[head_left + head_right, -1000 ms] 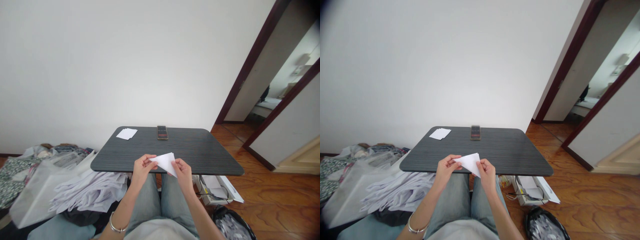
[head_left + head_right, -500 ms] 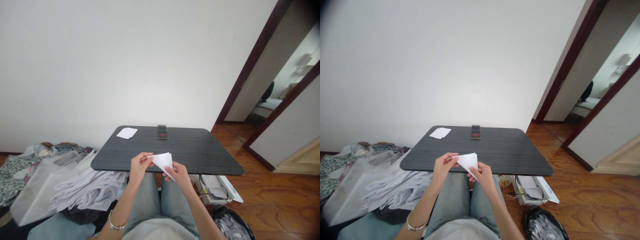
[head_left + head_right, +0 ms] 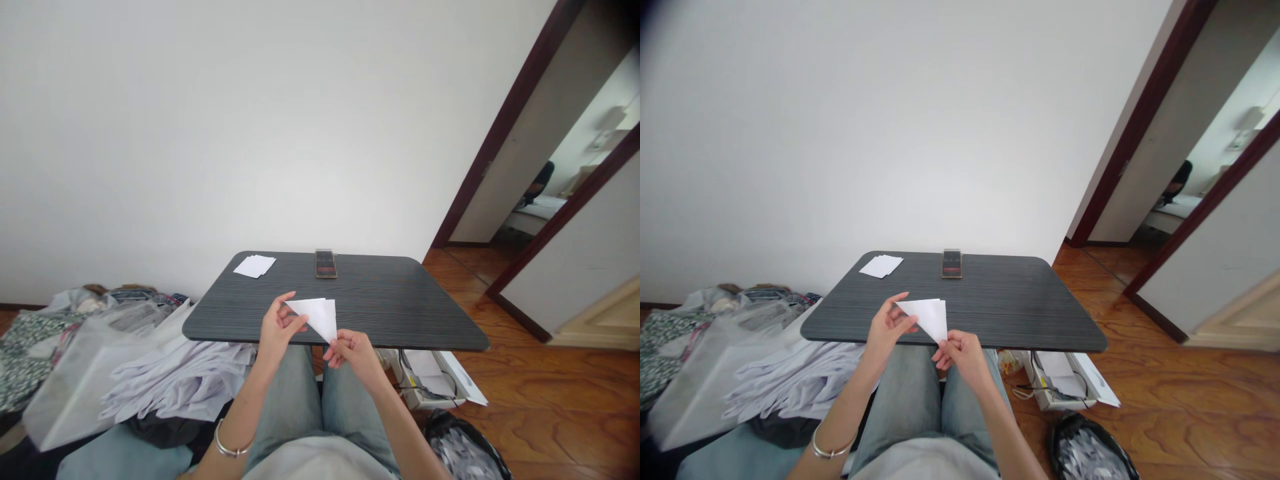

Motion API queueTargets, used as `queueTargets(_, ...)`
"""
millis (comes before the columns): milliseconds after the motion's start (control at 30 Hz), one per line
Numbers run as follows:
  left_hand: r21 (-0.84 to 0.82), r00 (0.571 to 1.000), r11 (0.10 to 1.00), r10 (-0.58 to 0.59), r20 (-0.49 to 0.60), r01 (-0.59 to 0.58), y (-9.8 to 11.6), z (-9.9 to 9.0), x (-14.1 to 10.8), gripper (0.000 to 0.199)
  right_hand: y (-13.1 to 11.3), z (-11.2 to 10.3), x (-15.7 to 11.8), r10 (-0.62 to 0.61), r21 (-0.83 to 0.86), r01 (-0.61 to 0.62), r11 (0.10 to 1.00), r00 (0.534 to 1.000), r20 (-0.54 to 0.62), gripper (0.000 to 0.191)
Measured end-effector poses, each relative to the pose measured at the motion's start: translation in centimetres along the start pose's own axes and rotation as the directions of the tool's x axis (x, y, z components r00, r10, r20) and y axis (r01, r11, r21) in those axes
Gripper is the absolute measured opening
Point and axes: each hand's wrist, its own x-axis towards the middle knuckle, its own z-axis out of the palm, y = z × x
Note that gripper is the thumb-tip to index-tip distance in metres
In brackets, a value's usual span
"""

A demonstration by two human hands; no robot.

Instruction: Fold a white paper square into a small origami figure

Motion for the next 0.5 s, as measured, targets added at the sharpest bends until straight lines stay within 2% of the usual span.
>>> queueTargets(67,-0.01,0.997,1.0,-0.012,0.075,0.013,-0.3,0.4,-0.2,0.077,0.1,0.2,0.1,-0.002,0.006,0.002,1.0,1.0,0.008,0.032)
queueTargets(133,-0.013,0.994,1.0,-0.026,0.109,0.028,-0.6,0.8,-0.3,0.082,0.2,0.3,0.2,-0.001,0.0,0.001,1.0,1.0,0.015,0.031)
queueTargets(333,-0.016,0.997,0.999,-0.044,0.068,0.045,-1.1,1.0,-0.3,0.067,0.2,0.6,0.1,-0.005,-0.001,0.005,1.0,1.0,-0.011,0.033)
queueTargets(500,-0.003,0.997,0.998,-0.063,0.033,0.063,-1.2,0.9,-0.2,0.065,0.1,0.9,0.0,-0.003,0.007,0.003,1.0,1.0,-0.022,0.033)
